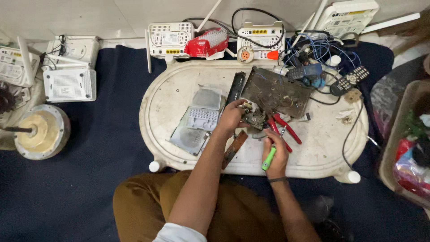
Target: The person uses a green-handled screwdriver to unscrew and remove components from a small green circuit board. They repeatedly turn the board over and continue unscrewing various parts while seated on the floor.
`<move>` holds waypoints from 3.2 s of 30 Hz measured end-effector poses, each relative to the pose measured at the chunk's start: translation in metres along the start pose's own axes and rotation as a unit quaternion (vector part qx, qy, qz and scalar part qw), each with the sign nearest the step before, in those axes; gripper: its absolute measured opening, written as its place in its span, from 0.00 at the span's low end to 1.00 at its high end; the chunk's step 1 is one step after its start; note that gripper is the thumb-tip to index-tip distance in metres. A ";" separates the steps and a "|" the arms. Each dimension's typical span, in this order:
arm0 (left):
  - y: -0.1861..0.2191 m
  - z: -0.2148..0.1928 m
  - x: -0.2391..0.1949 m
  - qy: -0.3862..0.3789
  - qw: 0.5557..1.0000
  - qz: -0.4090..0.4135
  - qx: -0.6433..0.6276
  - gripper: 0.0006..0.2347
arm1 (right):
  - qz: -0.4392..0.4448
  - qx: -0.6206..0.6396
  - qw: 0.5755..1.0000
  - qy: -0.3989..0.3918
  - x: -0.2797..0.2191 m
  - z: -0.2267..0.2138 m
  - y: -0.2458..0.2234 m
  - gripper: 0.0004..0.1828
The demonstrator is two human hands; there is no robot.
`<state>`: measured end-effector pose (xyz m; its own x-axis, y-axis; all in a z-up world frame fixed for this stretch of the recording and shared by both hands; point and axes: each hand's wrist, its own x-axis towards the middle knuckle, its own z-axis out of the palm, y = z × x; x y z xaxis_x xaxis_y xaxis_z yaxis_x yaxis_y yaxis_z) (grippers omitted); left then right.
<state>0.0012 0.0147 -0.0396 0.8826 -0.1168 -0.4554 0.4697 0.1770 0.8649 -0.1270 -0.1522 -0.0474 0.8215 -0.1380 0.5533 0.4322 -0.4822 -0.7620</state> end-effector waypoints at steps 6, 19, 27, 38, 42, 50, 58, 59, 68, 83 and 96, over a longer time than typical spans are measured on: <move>-0.012 -0.002 -0.013 -0.001 0.999 -0.026 -0.022 0.19 | 0.006 -0.010 1.000 -0.023 -0.009 -0.003 -0.001 0.17; -0.019 -0.024 -0.052 0.032 0.993 0.043 0.101 0.21 | -0.014 -0.007 0.995 -0.095 -0.025 -0.005 -0.017 0.22; -0.011 -0.019 -0.049 -0.003 0.997 -0.007 0.078 0.22 | 0.023 0.025 0.997 -0.066 -0.022 -0.005 -0.022 0.21; 0.017 -0.002 -0.036 -0.035 0.994 -0.036 0.098 0.21 | 0.132 0.069 0.987 -0.065 -0.005 -0.004 -0.004 0.18; 0.025 -0.006 -0.033 -0.021 0.994 -0.035 0.102 0.21 | 0.144 0.104 0.982 -0.066 0.007 0.004 0.003 0.17; 0.022 -0.002 -0.015 0.010 0.990 0.018 0.137 0.24 | 0.139 0.108 0.980 -0.090 0.013 0.028 0.006 0.19; 0.030 0.014 -0.024 -0.046 0.972 -0.014 0.230 0.33 | 0.178 0.121 0.972 -0.097 0.002 0.029 0.014 0.21; 0.033 0.015 -0.029 -0.065 0.970 -0.022 0.235 0.33 | 0.191 0.126 0.968 -0.102 0.003 0.028 0.014 0.21; 0.049 0.001 -0.041 -0.182 0.944 0.015 0.275 0.32 | 0.183 0.146 0.967 -0.103 0.005 0.032 0.017 0.19; 0.047 0.004 -0.032 -0.148 0.917 0.108 0.353 0.40 | 0.299 0.376 0.876 -0.042 0.020 0.032 0.049 0.11; 0.051 0.011 -0.030 -0.126 0.920 0.122 0.351 0.38 | 0.366 0.448 0.812 -0.069 0.027 0.027 0.045 0.12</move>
<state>-0.0017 0.0164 0.0208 0.8858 -0.3950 -0.2436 0.0526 -0.4361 0.8984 -0.0756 -0.1544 -0.0760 0.9875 0.0243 -0.1555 -0.1455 0.5179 -0.8430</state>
